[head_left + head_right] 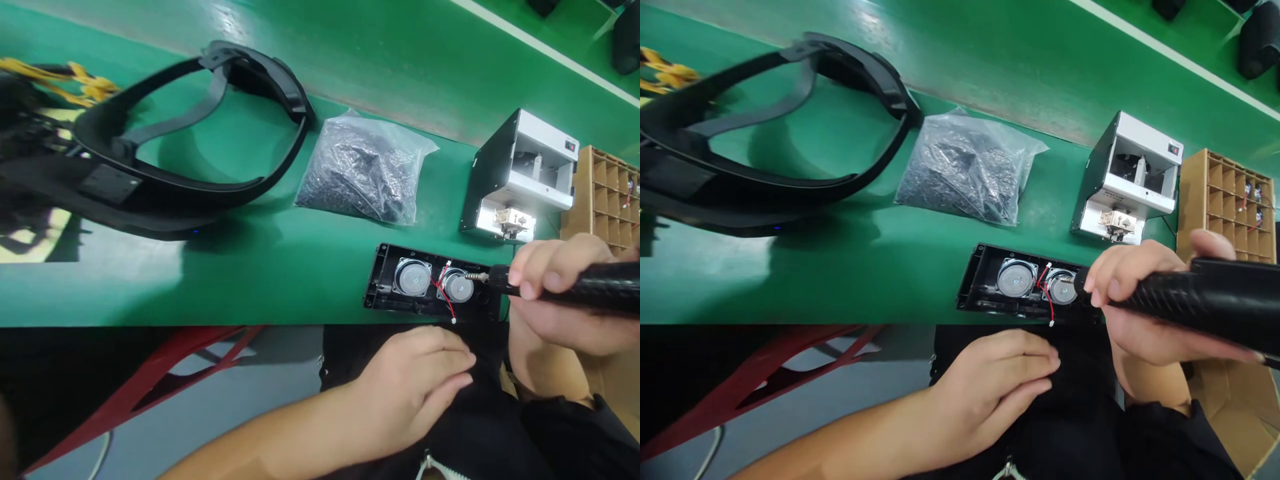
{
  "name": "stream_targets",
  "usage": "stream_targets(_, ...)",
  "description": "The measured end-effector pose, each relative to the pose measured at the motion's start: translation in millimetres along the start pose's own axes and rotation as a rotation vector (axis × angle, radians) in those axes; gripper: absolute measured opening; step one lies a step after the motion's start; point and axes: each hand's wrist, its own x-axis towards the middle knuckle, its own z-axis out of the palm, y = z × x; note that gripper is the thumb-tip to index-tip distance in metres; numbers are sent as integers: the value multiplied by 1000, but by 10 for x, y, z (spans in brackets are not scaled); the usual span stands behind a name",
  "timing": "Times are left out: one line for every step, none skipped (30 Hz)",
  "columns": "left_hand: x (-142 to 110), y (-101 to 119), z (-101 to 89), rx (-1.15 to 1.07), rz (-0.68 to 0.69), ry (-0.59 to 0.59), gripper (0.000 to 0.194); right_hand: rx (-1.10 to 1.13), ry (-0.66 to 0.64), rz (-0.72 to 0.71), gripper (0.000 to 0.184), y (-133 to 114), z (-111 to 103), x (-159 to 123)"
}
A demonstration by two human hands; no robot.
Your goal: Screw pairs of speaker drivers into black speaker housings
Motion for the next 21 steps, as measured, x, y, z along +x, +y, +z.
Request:
stream_targets(16, -14, -18, 156, 79, 37, 16, 22, -19, -40, 52, 84, 13, 15)
stream_targets(48, -32, -32, 300, 148, 73, 18, 41, -24, -99, 57, 169, 27, 21)
stream_targets(91, -56, -44, 442, 210, 90, 20, 51, -35, -151, 64, 250, 40, 20)
stream_targets(139, -84, -53, 549, 247, 89, 22, 46, -46, -164, 70, 323, 51, 15)
stream_targets(187, -115, -61, 599, 253, 77, 23, 33, -56, -163, 74, 383, 59, 8)
stream_targets(229, -148, -67, 613, 242, 64, 25, 19, -57, -165, 78, 431, 66, 2)
stream_targets(261, -180, -73, 605, 224, 56, 26, 12, -60, -168, 79, 466, 73, -4)
stream_targets(284, -208, -79, 587, 206, 56, 27, 13, -65, -166, 78, 492, 81, -7)
stream_targets(296, -232, -83, 571, 190, 60, 28, 22, -73, -168, 75, 510, 90, -8)
stream_targets(301, -248, -86, 565, 180, 60, 30, 34, -82, -169, 73, 522, 101, -7)
stream_targets(301, -259, -88, 575, 177, 54, 32, 45, -97, -170, 72, 531, 111, -5)
stream_targets(298, -263, -89, 603, 176, 43, 33, 50, -105, -168, 73, 537, 119, -2)
stream_targets(296, -263, -89, 647, 176, 29, 34, 49, -114, -162, 74, 540, 125, 1)
stream_targets(295, -260, -88, 696, 179, 14, 35, 43, -117, -154, 76, 542, 127, 4)
stream_targets(297, -256, -86, 739, 185, 1, 36, 29, -120, -128, 76, 540, 127, 7)
stream_targets(302, -253, -84, 771, 192, -10, 37, 13, -122, -99, 74, 537, 124, 10)
stream_targets(308, -250, -81, 788, 198, -14, 38, -4, -126, -75, 72, 533, 119, 13)
stream_targets(314, -249, -79, 790, 202, -13, 38, -18, -128, -61, 71, 529, 116, 17)
stream_targets(321, -249, -77, 778, 202, -6, 38, -25, -131, -59, 71, 526, 114, 20)
stream_targets(326, -248, -75, 754, 197, 5, 37, -28, -132, -63, 72, 524, 115, 24)
stream_targets(330, -247, -74, 719, 188, 21, 35, -23, -132, -77, 73, 522, 119, 28)
